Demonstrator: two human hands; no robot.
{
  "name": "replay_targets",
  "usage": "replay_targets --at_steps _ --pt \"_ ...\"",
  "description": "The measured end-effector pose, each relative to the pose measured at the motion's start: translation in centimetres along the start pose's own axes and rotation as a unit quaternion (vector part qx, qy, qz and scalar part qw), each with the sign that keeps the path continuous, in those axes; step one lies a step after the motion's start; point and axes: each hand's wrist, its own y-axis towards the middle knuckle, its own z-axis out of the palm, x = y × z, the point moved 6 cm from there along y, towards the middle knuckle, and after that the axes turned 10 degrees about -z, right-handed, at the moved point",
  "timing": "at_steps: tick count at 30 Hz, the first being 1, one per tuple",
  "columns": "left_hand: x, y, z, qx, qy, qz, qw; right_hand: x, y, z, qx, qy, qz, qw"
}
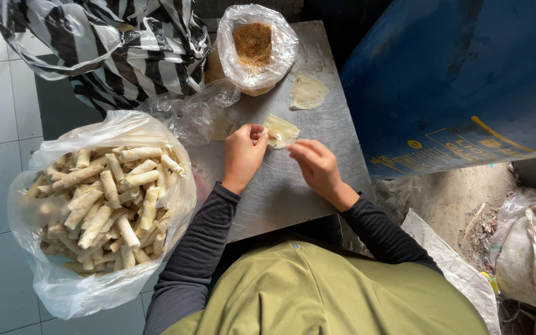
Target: The person sits at a metal table and wraps spring rolls by hand. They scoop filling from a plastic-lined container, place it on a square wrapper, fold and roll the wrapper, and add the finished roll to a large plastic bag full of rolled spring rolls. Near the end they peel apart and stack round wrapper sheets.
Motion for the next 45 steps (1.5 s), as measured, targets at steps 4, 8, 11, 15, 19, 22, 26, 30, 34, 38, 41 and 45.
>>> replay_targets --at_steps 4,8,11,15,19,22,26,30,34,38,41,45 --pt "-0.3 0.0 -0.1 -0.012 0.011 0.002 1.000 1.9 0.3 -0.1 0.081 -0.085 -0.135 0.984" --pt "-0.5 -0.1 -0.1 -0.007 0.005 0.001 1.000 0.4 -0.6 -1.2 0.051 -0.062 -0.079 0.994" --pt "-0.9 -0.4 -0.1 -0.005 0.014 0.007 1.000 -2.4 -1.7 -2.3 -0.073 0.072 0.071 0.992" --pt "-2.0 -1.1 -0.3 -0.022 0.062 0.061 0.996 -7.5 -1.3 -2.2 -0.229 0.320 0.240 0.888" --pt "-3.1 -1.8 0.0 -0.028 0.100 0.101 0.989 -10.7 4.6 -1.2 -0.308 0.438 0.239 0.810" --pt "-3.3 -1.9 0.4 -0.035 0.134 0.113 0.984 -11.0 11.4 1.2 -0.216 0.341 0.176 0.898" --pt "-2.8 -1.7 0.6 -0.031 0.124 0.135 0.983 -8.2 11.8 0.1 -0.169 0.057 0.104 0.978" --pt "-2.0 -1.5 1.1 -0.032 0.116 0.136 0.983 -6.0 6.0 -0.2 0.018 -0.114 0.165 0.979" --pt "-1.6 -1.4 1.5 -0.030 0.115 0.114 0.986 -5.6 2.3 1.3 0.044 -0.121 0.210 0.969" --pt "-1.6 -1.3 1.5 -0.026 0.109 0.090 0.990 -5.9 1.9 2.1 0.043 -0.111 0.209 0.971" --pt "-1.9 -1.3 1.2 -0.033 0.106 0.091 0.990 -6.0 1.9 2.1 0.032 -0.056 0.254 0.965" --pt "-2.0 -1.5 1.3 -0.030 0.122 0.089 0.988 -4.4 2.2 2.4 0.015 0.033 0.248 0.968"
